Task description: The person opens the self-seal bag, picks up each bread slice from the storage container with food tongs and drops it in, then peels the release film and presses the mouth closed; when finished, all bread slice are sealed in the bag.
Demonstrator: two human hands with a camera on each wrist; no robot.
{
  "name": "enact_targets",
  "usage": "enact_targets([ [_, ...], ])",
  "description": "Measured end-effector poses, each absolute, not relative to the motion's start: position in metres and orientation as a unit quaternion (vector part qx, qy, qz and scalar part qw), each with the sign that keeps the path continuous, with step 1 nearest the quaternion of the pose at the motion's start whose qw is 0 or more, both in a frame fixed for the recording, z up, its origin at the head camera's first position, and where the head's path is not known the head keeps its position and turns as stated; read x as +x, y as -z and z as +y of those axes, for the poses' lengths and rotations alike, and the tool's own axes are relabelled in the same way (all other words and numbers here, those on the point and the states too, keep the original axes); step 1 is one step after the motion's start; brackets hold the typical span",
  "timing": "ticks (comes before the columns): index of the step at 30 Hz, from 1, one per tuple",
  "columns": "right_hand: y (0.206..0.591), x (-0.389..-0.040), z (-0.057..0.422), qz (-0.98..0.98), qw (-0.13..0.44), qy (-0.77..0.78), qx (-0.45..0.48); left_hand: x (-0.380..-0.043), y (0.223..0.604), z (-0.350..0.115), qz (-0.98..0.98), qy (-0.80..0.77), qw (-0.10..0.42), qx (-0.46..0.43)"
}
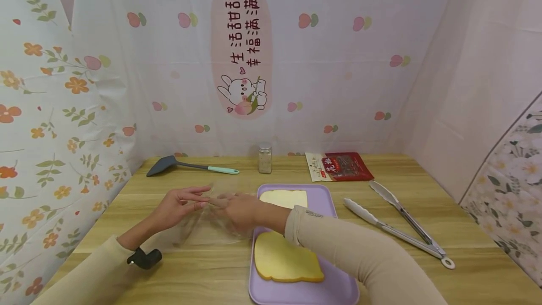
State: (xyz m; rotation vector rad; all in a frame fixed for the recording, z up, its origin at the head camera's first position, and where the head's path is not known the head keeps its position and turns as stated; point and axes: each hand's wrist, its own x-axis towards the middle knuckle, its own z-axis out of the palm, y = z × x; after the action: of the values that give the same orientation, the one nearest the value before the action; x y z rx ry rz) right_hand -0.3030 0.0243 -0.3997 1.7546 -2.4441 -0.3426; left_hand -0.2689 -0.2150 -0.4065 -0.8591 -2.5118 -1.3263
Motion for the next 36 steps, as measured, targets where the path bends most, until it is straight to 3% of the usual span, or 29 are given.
enact_targets([
  [5, 0.396, -0.303, 0.02, -0.818, 0.019, 0.137, 0.559, -0.27, 0.408, -0.215, -0.847, 0.442, 0.09, -0.282],
  [13, 0.394, -0.308, 0.017, -0.846, -0.106, 0.069, 0.518, -0.269, 0.409, -0.214, -0.841, 0.448, 0.098, -0.287],
  [17, 0.394, -0.31, 0.017, -0.85, -0.137, 0.062, 0.504, -0.268, 0.406, -0.215, -0.839, 0.446, 0.113, -0.292],
  [28, 0.397, -0.306, 0.02, -0.841, -0.068, 0.026, 0.536, -0.269, 0.402, -0.218, -0.848, 0.439, 0.11, -0.276],
  [36, 0.399, -0.298, 0.025, -0.856, -0.1, 0.023, 0.507, -0.27, 0.402, -0.216, -0.853, 0.431, 0.105, -0.276],
])
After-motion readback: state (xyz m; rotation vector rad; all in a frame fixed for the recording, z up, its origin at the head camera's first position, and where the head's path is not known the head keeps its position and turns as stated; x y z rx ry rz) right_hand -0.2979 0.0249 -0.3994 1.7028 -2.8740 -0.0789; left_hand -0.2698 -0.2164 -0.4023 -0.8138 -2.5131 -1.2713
